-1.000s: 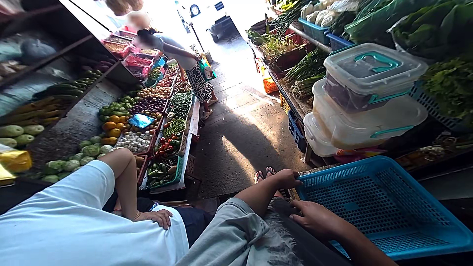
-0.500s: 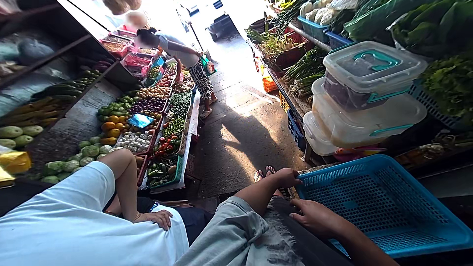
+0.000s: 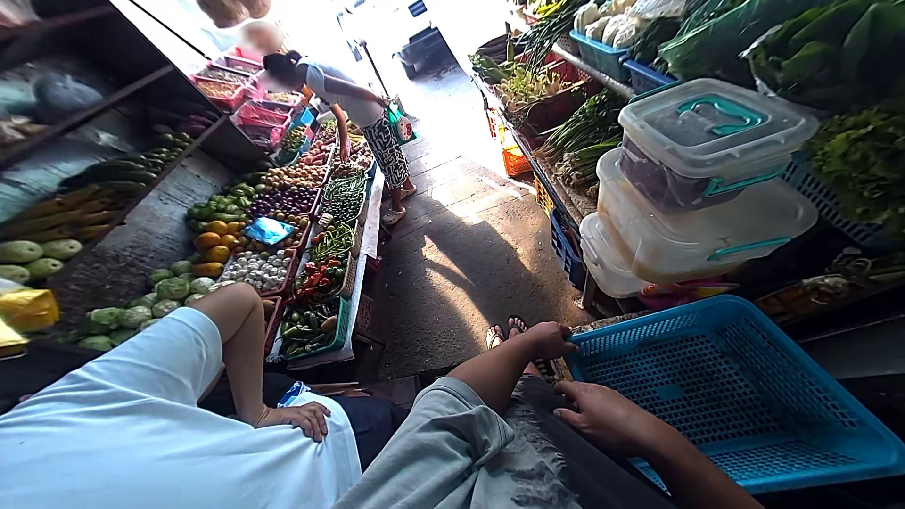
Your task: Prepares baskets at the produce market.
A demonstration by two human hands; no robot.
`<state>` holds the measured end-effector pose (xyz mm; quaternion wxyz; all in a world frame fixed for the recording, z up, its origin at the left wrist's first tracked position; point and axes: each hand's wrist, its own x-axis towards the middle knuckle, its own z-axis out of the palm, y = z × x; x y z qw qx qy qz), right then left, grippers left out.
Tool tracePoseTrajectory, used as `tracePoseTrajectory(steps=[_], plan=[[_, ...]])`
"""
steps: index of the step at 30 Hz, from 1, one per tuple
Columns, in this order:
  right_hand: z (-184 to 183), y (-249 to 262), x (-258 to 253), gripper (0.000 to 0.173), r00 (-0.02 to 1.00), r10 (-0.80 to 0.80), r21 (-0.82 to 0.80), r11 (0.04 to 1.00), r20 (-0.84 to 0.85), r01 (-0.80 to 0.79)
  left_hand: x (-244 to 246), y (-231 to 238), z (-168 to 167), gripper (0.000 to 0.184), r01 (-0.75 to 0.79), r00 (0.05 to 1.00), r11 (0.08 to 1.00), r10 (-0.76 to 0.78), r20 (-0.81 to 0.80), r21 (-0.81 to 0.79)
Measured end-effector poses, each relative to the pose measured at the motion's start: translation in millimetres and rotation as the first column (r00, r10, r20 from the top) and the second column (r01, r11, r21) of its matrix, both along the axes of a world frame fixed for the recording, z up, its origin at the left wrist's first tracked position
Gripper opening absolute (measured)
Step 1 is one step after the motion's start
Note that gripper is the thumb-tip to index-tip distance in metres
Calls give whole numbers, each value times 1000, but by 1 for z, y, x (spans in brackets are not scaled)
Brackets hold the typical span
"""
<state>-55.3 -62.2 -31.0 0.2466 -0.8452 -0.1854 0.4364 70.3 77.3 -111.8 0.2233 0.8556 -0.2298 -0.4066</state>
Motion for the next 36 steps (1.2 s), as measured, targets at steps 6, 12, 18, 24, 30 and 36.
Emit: tracePoseTrajectory(steps=[6,12,18,24,30,36], plan=[[4,0,0,55,1000,-4,2,1000,-5,4,-1,1,1,38,-17,1000,1000,17,-3,-11],[6,0,-1,55,1000,-5,1,1000,-4,5,-1,1,-2,39,-14,1000,1000,14,-4,-21],[6,0,0,55,1000,-3,1,1000,-7,3,-1,1,-2,39,-14,1000,1000,13,-5,-12],[4,0,0,55,1000,-5,0,1000,-1,5,-1,0,0,39,-22,1000,1000,22,-13,-5],[4,0,0,55,1000,-1,1,1000,3,1,-1,0,2,39,-21,1000,1000,21,-16,0],[2,0,0,55,1000,1,12,1000,4,-1,0,0,2,39,-16,1000,1000,16,-13,1]])
